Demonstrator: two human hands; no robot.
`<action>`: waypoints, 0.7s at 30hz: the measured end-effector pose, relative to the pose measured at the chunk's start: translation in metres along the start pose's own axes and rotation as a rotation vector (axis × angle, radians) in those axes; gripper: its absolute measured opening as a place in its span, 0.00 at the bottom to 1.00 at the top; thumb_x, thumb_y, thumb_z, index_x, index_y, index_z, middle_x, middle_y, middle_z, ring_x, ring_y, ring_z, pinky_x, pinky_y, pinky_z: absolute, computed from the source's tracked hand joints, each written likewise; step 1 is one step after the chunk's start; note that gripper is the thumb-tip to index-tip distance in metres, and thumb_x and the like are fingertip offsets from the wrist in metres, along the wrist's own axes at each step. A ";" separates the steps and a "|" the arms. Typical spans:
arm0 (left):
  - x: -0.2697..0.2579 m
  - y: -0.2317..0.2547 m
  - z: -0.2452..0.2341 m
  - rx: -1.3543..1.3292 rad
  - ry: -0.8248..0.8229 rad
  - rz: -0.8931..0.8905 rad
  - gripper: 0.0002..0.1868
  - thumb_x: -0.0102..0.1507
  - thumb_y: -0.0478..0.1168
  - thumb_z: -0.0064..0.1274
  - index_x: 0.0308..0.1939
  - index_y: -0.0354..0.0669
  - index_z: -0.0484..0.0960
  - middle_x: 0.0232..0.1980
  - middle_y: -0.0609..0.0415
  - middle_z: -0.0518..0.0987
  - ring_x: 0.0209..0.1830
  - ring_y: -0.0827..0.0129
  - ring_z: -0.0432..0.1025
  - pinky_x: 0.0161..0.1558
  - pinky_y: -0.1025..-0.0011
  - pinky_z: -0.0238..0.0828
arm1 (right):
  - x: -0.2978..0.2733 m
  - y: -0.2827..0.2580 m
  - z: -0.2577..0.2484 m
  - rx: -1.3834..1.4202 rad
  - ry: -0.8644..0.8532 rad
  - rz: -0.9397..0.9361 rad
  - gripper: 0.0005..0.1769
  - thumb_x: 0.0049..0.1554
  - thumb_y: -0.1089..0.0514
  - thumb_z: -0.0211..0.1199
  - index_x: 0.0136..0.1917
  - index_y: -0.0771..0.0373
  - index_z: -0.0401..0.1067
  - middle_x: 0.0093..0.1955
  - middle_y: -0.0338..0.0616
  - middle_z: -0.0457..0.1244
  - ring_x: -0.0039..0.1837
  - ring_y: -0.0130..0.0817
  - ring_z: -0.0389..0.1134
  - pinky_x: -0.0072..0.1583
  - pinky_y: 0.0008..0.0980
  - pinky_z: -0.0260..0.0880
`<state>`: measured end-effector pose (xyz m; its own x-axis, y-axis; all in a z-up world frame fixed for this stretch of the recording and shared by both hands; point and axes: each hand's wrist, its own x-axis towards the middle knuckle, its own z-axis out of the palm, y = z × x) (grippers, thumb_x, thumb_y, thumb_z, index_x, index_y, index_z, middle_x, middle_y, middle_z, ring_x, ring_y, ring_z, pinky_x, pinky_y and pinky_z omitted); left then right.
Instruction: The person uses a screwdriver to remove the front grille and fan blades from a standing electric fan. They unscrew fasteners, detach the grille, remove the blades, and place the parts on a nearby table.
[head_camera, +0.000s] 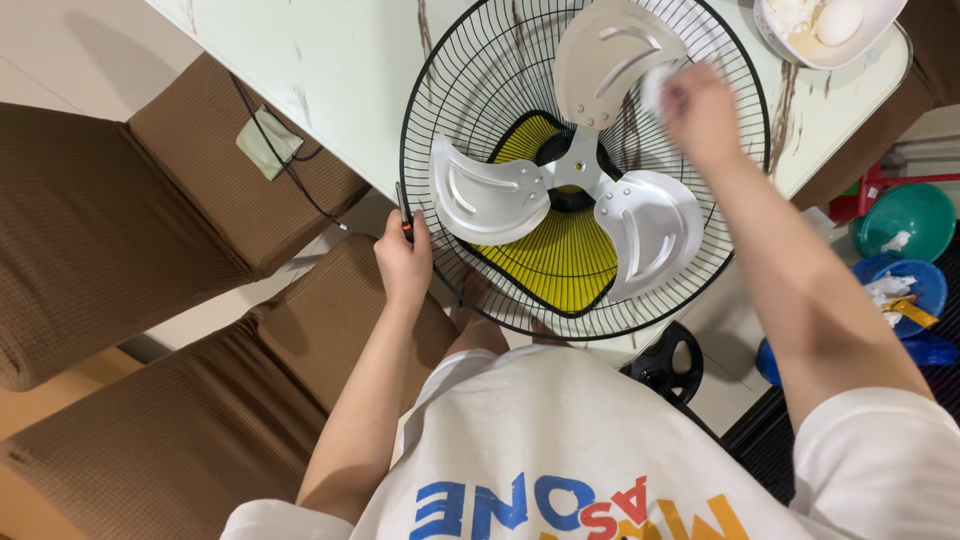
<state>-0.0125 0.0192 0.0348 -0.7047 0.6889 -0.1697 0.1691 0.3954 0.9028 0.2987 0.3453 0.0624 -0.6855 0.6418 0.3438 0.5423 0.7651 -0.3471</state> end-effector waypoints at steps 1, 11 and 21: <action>0.002 0.001 0.000 0.012 0.005 0.023 0.17 0.71 0.43 0.50 0.31 0.37 0.69 0.23 0.50 0.80 0.22 0.67 0.80 0.25 0.69 0.73 | -0.001 -0.005 0.007 -0.008 -0.025 -0.095 0.03 0.58 0.70 0.67 0.45 0.66 0.75 0.48 0.47 0.66 0.53 0.46 0.70 0.56 0.40 0.73; 0.008 0.007 0.000 0.032 0.026 0.055 0.17 0.71 0.44 0.50 0.31 0.37 0.71 0.23 0.51 0.80 0.22 0.68 0.79 0.26 0.69 0.72 | 0.007 -0.005 0.001 -0.087 0.087 0.133 0.04 0.55 0.69 0.67 0.44 0.66 0.75 0.49 0.53 0.65 0.46 0.46 0.69 0.49 0.41 0.71; 0.012 0.001 0.002 0.102 0.068 0.127 0.17 0.70 0.42 0.52 0.31 0.36 0.69 0.20 0.47 0.77 0.18 0.58 0.75 0.25 0.64 0.68 | 0.110 -0.132 0.042 0.188 0.001 -0.145 0.08 0.61 0.67 0.69 0.50 0.65 0.71 0.52 0.49 0.62 0.56 0.51 0.66 0.59 0.45 0.68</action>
<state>-0.0193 0.0286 0.0330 -0.7176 0.6959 -0.0272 0.3261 0.3702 0.8698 0.1314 0.3128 0.1089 -0.7489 0.5260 0.4032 0.3380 0.8264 -0.4503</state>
